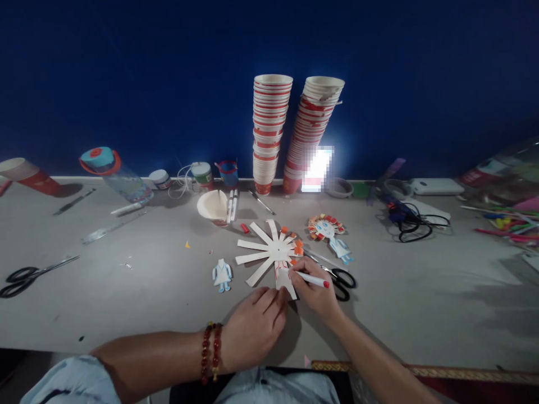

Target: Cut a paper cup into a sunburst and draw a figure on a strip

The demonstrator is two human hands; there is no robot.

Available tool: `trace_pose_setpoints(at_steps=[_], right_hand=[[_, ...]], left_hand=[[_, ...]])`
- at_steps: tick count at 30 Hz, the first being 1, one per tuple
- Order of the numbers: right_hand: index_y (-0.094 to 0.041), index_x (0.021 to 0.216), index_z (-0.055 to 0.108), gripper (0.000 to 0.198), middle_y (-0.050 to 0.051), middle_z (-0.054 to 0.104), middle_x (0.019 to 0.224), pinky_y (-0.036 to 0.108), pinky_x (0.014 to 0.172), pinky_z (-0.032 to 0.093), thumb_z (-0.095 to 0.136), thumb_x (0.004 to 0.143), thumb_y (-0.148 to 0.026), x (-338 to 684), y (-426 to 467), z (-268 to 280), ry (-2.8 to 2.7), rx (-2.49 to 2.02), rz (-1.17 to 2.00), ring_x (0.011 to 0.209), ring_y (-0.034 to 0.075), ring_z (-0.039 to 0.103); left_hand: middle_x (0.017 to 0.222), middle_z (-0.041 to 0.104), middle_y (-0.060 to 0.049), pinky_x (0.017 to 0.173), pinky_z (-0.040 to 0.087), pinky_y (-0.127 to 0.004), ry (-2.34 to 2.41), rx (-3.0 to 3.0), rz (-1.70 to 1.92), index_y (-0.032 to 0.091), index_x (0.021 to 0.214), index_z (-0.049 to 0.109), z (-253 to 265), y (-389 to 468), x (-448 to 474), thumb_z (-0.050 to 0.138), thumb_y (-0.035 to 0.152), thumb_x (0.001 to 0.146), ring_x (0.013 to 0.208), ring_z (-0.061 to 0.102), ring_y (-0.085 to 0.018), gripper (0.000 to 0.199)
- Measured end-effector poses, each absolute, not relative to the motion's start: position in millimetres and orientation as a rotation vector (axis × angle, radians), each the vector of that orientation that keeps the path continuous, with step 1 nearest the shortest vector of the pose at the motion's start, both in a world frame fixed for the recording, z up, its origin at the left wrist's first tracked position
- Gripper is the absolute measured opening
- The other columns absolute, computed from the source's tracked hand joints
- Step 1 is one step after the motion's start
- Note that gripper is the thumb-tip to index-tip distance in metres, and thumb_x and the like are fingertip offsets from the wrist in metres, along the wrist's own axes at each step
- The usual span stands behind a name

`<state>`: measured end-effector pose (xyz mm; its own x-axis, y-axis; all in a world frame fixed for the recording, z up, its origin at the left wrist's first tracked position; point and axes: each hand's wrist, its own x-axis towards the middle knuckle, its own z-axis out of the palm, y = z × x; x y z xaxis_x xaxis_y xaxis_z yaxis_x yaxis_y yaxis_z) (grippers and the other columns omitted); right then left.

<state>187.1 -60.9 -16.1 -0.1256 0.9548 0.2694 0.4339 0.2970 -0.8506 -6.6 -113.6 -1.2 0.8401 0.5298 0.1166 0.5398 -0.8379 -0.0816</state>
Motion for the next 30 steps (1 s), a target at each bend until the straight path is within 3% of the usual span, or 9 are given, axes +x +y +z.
trace_pose_setpoints(at_steps=[30], right_hand=[[-0.021, 0.072, 0.055, 0.014, -0.001, 0.056, 0.069, 0.027, 0.061, 0.041, 0.052, 0.086, -0.021, 187.2, -60.4, -17.9, -1.752, -1.287, 0.78, 0.064, 0.015, 0.052]], left_hand=[[0.14, 0.05, -0.021, 0.103, 0.031, -0.041, -0.851, -2.909, -0.126, 0.001, 0.135, 0.049, -1.0, -112.9, -5.7, 0.04, 0.031, 0.099, 0.119, 0.049, -0.027, 0.047]])
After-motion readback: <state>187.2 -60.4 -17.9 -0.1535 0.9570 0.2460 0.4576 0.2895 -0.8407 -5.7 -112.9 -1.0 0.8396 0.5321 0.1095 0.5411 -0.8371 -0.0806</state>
